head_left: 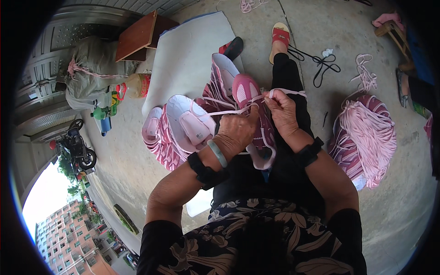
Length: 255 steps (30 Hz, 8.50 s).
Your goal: The person threads pink shoelaces through the eyelets of pink sneakers, pulling them tight and tying knots. They handle multiple shoes from a pile, lacing them one by one and stacking the finished shoes.
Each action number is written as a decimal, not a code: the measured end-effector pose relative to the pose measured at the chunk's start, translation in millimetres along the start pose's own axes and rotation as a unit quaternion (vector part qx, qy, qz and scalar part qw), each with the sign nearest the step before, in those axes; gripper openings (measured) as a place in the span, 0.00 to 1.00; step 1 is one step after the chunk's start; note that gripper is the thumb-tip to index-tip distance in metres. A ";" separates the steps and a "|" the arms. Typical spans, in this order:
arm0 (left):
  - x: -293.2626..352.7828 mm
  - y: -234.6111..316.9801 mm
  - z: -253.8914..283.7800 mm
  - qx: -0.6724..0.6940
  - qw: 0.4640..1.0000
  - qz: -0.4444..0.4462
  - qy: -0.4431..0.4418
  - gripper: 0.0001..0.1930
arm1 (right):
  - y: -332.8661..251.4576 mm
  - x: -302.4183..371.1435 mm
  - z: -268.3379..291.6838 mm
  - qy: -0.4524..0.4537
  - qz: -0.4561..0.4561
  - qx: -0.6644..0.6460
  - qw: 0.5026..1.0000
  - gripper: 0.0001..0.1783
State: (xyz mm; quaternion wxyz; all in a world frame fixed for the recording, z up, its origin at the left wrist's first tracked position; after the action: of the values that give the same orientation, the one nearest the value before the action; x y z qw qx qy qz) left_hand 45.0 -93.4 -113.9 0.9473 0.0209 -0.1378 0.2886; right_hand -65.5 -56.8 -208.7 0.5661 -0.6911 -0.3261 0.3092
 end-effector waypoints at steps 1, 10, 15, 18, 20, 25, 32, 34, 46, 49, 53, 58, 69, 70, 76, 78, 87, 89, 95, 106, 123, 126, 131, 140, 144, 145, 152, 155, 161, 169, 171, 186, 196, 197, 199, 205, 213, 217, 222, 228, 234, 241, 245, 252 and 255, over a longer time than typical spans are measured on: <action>0.5 -0.3 -0.1 -0.001 1.000 0.002 0.003 0.23 | -1.8 0.9 -0.1 0.001 0.011 0.005 1.000 0.03; 3.9 -3.9 -4.8 0.012 1.000 0.004 0.015 0.24 | -7.9 3.8 -1.6 -0.001 0.043 0.047 0.998 0.05; 3.8 -3.4 -4.7 0.020 1.000 0.006 0.022 0.24 | -15.4 4.0 -4.4 -0.004 0.090 0.098 0.991 0.06; 3.6 -3.9 -8.3 0.014 1.000 0.017 0.019 0.23 | -24.7 3.7 -11.6 -0.047 0.141 0.213 0.966 0.06; 1.3 -4.7 -8.1 0.028 0.999 0.017 0.007 0.24 | -23.8 3.4 -14.2 -0.058 0.156 0.259 0.951 0.07; 17.3 -30.7 -13.4 0.171 0.966 0.075 0.179 0.20 | -16.2 -4.6 -12.3 -0.109 0.073 0.339 0.931 0.08; 65.0 -96.2 -40.7 0.879 0.340 0.328 0.059 0.05 | -60.9 6.3 -7.4 -0.174 0.157 0.331 0.914 0.12; 66.1 -82.9 -45.1 0.869 0.356 0.339 0.056 0.04 | -80.3 13.9 -23.5 -0.226 0.309 0.335 0.861 0.11; 29.6 -37.2 -56.8 0.895 0.321 0.306 0.047 0.04 | -74.7 15.8 -40.2 -0.364 0.342 0.504 0.705 0.22; 24.5 -39.4 -59.1 0.850 0.413 0.327 0.033 0.04 | -75.9 7.3 -40.4 -0.370 0.292 0.506 0.723 0.23; 20.3 -40.8 -61.1 0.819 0.466 0.331 0.049 0.06 | -69.2 1.3 -34.8 -0.373 0.271 0.479 0.747 0.25; 12.0 -43.0 -61.1 0.805 0.472 0.346 0.093 0.09 | -61.0 0.3 -28.4 -0.357 0.223 0.418 0.805 0.29; 5.7 -45.9 -53.3 0.508 0.770 0.262 0.284 0.06 | -54.0 -2.2 -24.9 -0.352 0.129 0.319 0.870 0.29; 3.3 -44.8 -52.6 0.468 0.802 0.248 0.277 0.06 | -54.8 -2.0 -25.5 -0.352 0.133 0.316 0.871 0.29; -2.8 -55.2 -52.5 0.481 0.791 0.310 0.216 0.11 | -51.8 -4.3 -23.5 -0.351 0.120 0.269 0.889 0.25; 7.5 -49.4 -39.2 0.461 0.821 0.261 0.212 0.20 | -46.0 -9.8 -22.6 -0.350 0.131 0.248 0.894 0.22; 25.5 -35.3 -29.5 0.372 0.903 0.206 0.062 0.35 | -60.0 -11.7 -42.6 -0.334 0.099 0.348 0.870 0.18; 23.2 -34.1 -27.9 0.350 0.910 0.224 0.015 0.35 | -66.1 -10.1 -48.7 -0.340 0.150 0.418 0.829 0.20; 18.8 -18.8 -23.2 0.329 0.903 0.267 -0.073 0.36 | -67.3 -7.1 -54.4 -0.328 0.217 0.486 0.781 0.24; 31.1 -8.1 -54.7 0.423 0.870 0.244 0.076 0.36 | -70.5 5.7 -48.1 -0.343 0.216 0.504 0.763 0.31; 28.9 -13.3 -39.7 0.313 0.908 0.279 0.007 0.30 | -53.4 -1.7 -41.0 -0.378 0.155 0.434 0.803 0.30; 23.3 -18.5 -49.5 0.274 0.918 0.278 0.066 0.26 | -54.3 -1.1 -46.9 -0.392 0.118 0.429 0.805 0.28; 18.6 -23.1 -45.9 0.301 0.899 0.314 0.049 0.17 | -50.9 -11.1 -58.8 -0.374 0.104 0.504 0.771 0.19; 34.0 -29.1 -42.5 0.331 0.895 0.271 0.123 0.22 | -49.3 -3.6 -59.0 -0.320 0.174 0.398 0.842 0.14; 40.3 -33.5 -39.2 0.338 0.894 0.268 0.122 0.22 | -50.4 -1.8 -63.4 -0.341 0.188 0.375 0.841 0.12; 41.0 -33.9 -41.2 0.340 0.893 0.268 0.122 0.21 | -48.6 -1.3 -63.9 -0.345 0.192 0.365 0.843 0.11; 38.4 -34.4 -46.9 0.356 0.888 0.258 0.137 0.19 | -49.7 2.6 -55.0 -0.363 0.235 0.353 0.830 0.10; 39.1 -35.0 -47.8 0.359 0.890 0.242 0.143 0.18 | -53.5 3.3 -55.9 -0.375 0.178 0.371 0.831 0.11; 39.8 -36.8 -40.7 0.351 0.892 0.239 0.153 0.19 | -50.5 2.1 -62.3 -0.347 0.122 0.411 0.834 0.15; 30.1 -44.6 -38.7 0.326 0.912 0.211 0.130 0.18 | -47.6 4.4 -60.5 -0.373 0.317 0.458 0.742 0.18; 25.5 -49.0 -38.9 0.359 0.903 0.203 0.118 0.16 | -44.6 1.8 -58.3 -0.398 0.342 0.466 0.713 0.15; 7.7 -67.0 -75.9 0.504 0.848 0.155 0.061 0.09 | -55.1 16.7 -83.8 -0.425 0.284 0.602 0.614 0.10; 36.8 -41.8 -53.3 0.370 0.882 0.266 0.115 0.12 | -107.0 78.8 164.3 -0.304 0.085 0.505 0.803 0.09; 33.4 -37.5 -56.1 0.383 0.874 0.274 0.120 0.14 | -103.3 101.0 227.1 -0.269 0.022 0.556 0.786 0.10; 23.4 -27.7 -56.2 0.389 0.875 0.257 0.126 0.21 | -68.2 170.6 398.1 -0.256 -0.097 0.768 0.578 0.13; 23.5 -28.2 -30.5 0.293 0.929 0.163 0.155 0.19 | -81.9 177.4 360.2 -0.302 -0.217 0.542 0.754 0.13; 3.4 -30.6 -33.7 0.236 0.954 0.114 0.143 0.13 | -109.6 27.8 49.8 -0.307 0.230 0.442 0.811 0.12; 2.6 -34.7 -28.2 0.273 0.951 0.052 0.135 0.12 | -81.2 17.8 -8.7 -0.338 0.253 0.419 0.804 0.10; 0.9 -52.6 -21.8 0.474 0.876 0.025 0.086 0.11 | -61.9 15.5 -8.8 -0.301 0.203 0.351 0.863 0.06; 27.3 -75.8 -11.6 0.665 0.739 0.104 -0.020 0.17 | -93.5 40.1 11.5 -0.286 0.179 0.336 0.880 0.04; 43.1 -78.3 -14.9 0.723 0.674 0.147 -0.049 0.17 | -135.6 86.3 117.5 -0.235 -0.057 0.263 0.934 0.06; 20.4 -43.2 -46.5 0.809 0.571 0.139 0.017 0.19 | -144.4 169.5 232.8 -0.264 -0.084 0.374 0.885 0.14; 16.1 -46.2 -59.9 0.710 0.676 0.146 0.130 0.17 | -146.3 171.4 219.1 -0.376 0.050 0.472 0.796 0.07; 10.0 -45.1 -38.4 0.422 0.845 0.233 0.231 0.20 | -149.0 58.4 64.7 -0.296 0.154 0.361 0.871 0.20; -0.9 -42.5 -43.4 0.400 0.867 0.213 0.207 0.35 | -111.6 25.0 3.6 -0.307 0.203 0.439 0.820 0.35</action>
State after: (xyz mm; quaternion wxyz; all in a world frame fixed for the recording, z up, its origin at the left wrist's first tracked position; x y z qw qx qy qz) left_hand 78.6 -124.2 -154.2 0.7798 0.3081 0.1871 0.5118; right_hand -64.7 -18.3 -100.9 0.6049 -0.2890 -0.1647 0.7235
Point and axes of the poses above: each hand's wrist, its own x-axis away from the middle knuckle, its own z-axis out of the back of the hand, y = z × x, the point moved 4 cm from there along -x, towards the middle knuckle, and after that the axes turned 7 degrees about z, right-handed, at the moved point
